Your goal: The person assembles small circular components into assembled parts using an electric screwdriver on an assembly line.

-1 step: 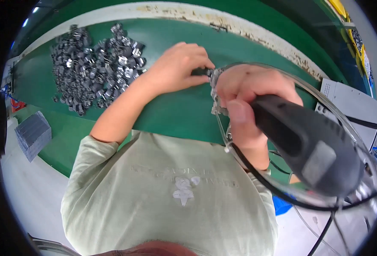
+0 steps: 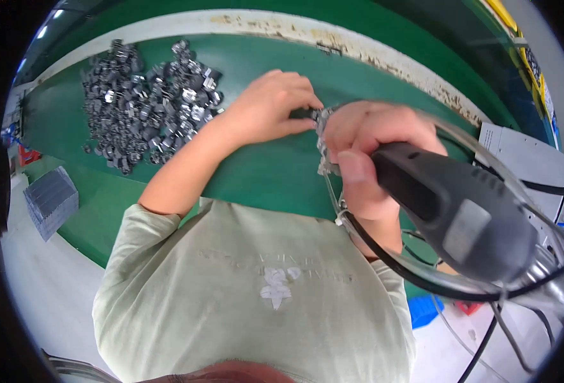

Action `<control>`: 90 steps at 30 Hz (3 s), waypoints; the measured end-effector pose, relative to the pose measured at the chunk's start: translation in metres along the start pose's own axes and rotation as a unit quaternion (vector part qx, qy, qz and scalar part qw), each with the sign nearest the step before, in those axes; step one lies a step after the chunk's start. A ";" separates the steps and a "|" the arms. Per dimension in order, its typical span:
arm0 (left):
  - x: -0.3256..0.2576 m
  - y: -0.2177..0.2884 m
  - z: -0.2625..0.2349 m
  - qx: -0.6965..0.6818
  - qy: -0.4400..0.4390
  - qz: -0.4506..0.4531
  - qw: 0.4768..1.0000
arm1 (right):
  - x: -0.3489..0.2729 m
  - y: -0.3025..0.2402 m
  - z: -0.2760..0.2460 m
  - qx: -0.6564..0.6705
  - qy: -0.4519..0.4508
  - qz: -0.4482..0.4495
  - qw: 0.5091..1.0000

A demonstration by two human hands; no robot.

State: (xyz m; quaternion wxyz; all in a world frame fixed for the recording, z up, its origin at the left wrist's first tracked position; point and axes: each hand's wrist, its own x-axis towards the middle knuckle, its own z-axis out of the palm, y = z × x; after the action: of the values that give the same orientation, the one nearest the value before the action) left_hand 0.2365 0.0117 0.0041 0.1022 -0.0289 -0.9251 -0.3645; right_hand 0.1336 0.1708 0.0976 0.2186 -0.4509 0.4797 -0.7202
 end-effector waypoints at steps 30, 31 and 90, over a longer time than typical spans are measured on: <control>-0.058 0.006 -0.061 0.330 0.057 -0.242 0.911 | -0.015 -0.001 -0.028 0.025 0.071 -0.157 0.985; -0.059 0.010 -0.054 0.319 0.054 -0.247 0.913 | -0.014 0.001 -0.027 0.033 0.085 -0.152 0.984; 0.020 0.028 0.000 0.123 0.008 -0.019 0.992 | -0.008 -0.030 -0.020 -0.032 0.160 -0.092 0.982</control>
State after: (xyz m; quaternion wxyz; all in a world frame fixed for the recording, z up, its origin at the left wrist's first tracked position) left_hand 0.2206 0.0321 0.0266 0.1054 0.0043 -0.9625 -0.2498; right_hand 0.1236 0.2000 0.1183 0.0576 -0.3788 0.4881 -0.7842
